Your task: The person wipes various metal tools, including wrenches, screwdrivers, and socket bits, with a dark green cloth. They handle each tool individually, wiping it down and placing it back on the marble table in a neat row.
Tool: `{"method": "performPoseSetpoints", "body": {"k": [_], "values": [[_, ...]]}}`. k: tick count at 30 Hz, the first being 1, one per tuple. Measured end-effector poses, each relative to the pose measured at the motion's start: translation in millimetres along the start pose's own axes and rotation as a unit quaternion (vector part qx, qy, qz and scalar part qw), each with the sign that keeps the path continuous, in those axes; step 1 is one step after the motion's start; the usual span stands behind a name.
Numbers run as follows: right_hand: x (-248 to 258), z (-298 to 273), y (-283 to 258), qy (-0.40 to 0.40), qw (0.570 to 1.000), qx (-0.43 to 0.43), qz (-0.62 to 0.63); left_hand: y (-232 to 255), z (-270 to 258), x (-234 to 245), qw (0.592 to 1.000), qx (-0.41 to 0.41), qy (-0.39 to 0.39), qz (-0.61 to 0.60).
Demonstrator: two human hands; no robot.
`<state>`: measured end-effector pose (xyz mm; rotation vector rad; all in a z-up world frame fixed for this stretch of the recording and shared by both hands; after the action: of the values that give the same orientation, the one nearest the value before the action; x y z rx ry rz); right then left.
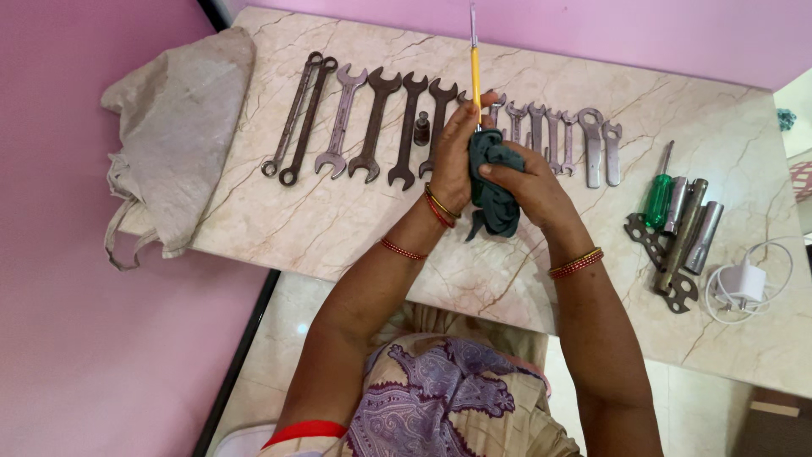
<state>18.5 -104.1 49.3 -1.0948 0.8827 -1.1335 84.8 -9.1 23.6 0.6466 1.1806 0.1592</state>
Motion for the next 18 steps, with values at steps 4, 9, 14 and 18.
{"method": "performPoseSetpoints", "body": {"k": [4,9,14,18], "values": [[2.2,-0.3,-16.2,0.032,0.992,0.042,-0.114,-1.7,-0.6,7.7,0.996,0.017,0.085,-0.006],[16.2,-7.9,-47.3,0.072,0.976,0.081,-0.190,11.7,0.2,5.3,0.998,-0.049,0.044,-0.004],[8.9,-17.7,-50.7,-0.062,0.977,-0.022,-0.204,23.0,0.1,20.0,0.993,-0.039,0.102,-0.041],[-11.5,-23.7,-40.6,-0.189,0.895,-0.070,-0.399,36.1,-1.4,23.2,0.987,-0.089,0.132,-0.029]]}}
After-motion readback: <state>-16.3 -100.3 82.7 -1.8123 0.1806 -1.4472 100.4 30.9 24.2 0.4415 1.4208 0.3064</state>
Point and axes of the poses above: each hand's wrist, its own z-axis towards the middle knuckle, its own x-axis out of the back of the hand, y = z × x, the point moved 8 cm from there along z, towards the middle knuckle, and after that the axes turned 11 degrees about x, right-handed, at the moved point
